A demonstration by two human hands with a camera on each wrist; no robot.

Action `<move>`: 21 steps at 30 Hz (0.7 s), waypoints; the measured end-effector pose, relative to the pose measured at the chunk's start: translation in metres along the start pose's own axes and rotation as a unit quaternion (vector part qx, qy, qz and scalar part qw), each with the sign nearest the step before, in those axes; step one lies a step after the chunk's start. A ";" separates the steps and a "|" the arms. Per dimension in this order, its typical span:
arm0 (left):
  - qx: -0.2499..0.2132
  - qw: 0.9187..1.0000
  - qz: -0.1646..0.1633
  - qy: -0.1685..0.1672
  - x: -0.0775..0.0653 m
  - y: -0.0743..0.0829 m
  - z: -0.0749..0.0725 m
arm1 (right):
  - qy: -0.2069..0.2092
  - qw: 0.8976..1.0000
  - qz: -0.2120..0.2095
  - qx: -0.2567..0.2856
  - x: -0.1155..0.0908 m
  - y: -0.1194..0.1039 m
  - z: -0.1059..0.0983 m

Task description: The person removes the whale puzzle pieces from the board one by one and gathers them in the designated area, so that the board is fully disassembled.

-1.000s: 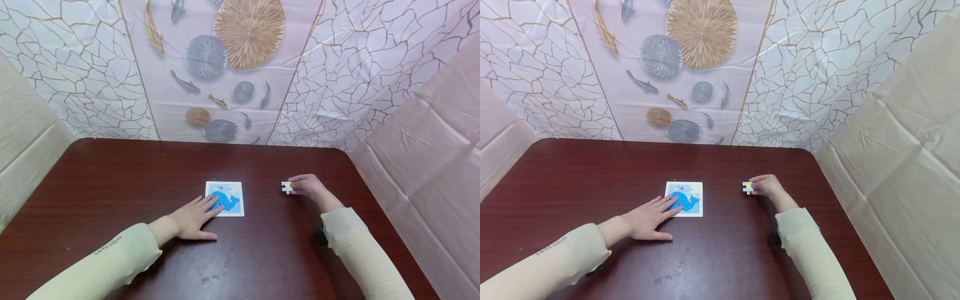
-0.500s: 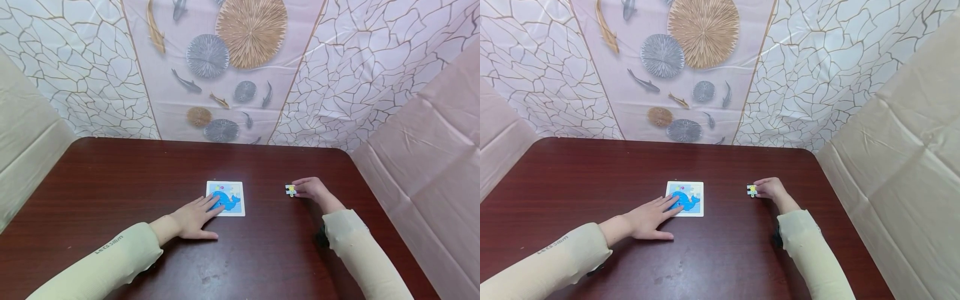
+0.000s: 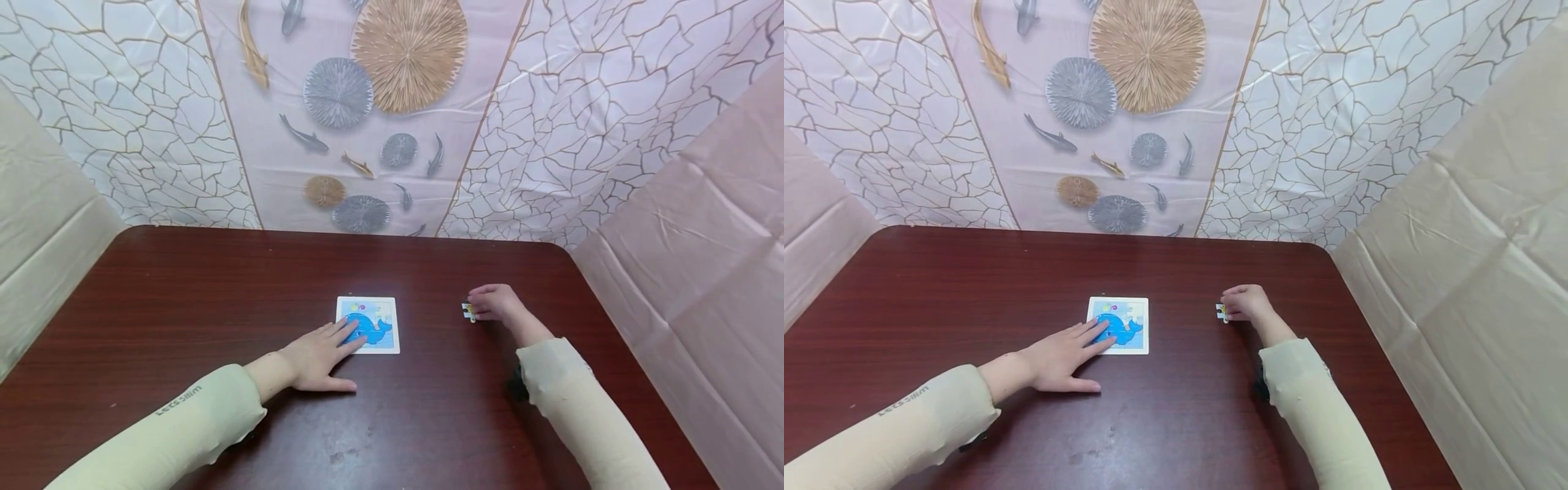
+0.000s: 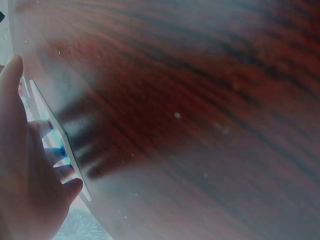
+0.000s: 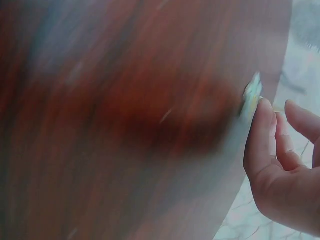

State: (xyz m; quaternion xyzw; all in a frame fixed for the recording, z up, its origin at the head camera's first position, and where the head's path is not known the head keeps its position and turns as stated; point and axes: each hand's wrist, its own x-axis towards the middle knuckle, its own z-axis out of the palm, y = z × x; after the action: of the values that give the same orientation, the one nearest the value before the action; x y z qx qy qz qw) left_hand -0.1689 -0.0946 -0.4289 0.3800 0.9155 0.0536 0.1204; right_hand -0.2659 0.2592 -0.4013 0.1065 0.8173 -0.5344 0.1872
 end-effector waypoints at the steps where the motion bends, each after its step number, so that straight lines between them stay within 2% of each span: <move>1: 0.001 1.000 0.000 0.000 0.000 0.000 0.000 | -0.007 1.000 -0.003 0.005 0.000 -0.003 0.004; 9: 0.002 1.000 0.000 0.002 0.001 0.000 0.000 | -0.056 0.997 -0.044 0.002 0.005 -0.030 0.048; 15: 0.004 1.000 -0.005 -0.002 0.002 0.000 0.001 | -0.059 0.997 -0.041 -0.011 0.004 -0.046 0.080; 21: 0.000 1.000 -0.013 -0.007 0.004 0.003 0.000 | -0.067 0.997 -0.030 -0.005 0.002 -0.051 0.107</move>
State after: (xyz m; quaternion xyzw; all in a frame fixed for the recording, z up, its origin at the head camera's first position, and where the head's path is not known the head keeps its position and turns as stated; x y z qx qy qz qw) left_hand -0.1702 -0.0896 -0.4293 0.3681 0.9197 0.0499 0.1274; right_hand -0.2660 0.1407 -0.3975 0.0446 0.8082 -0.5420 0.2259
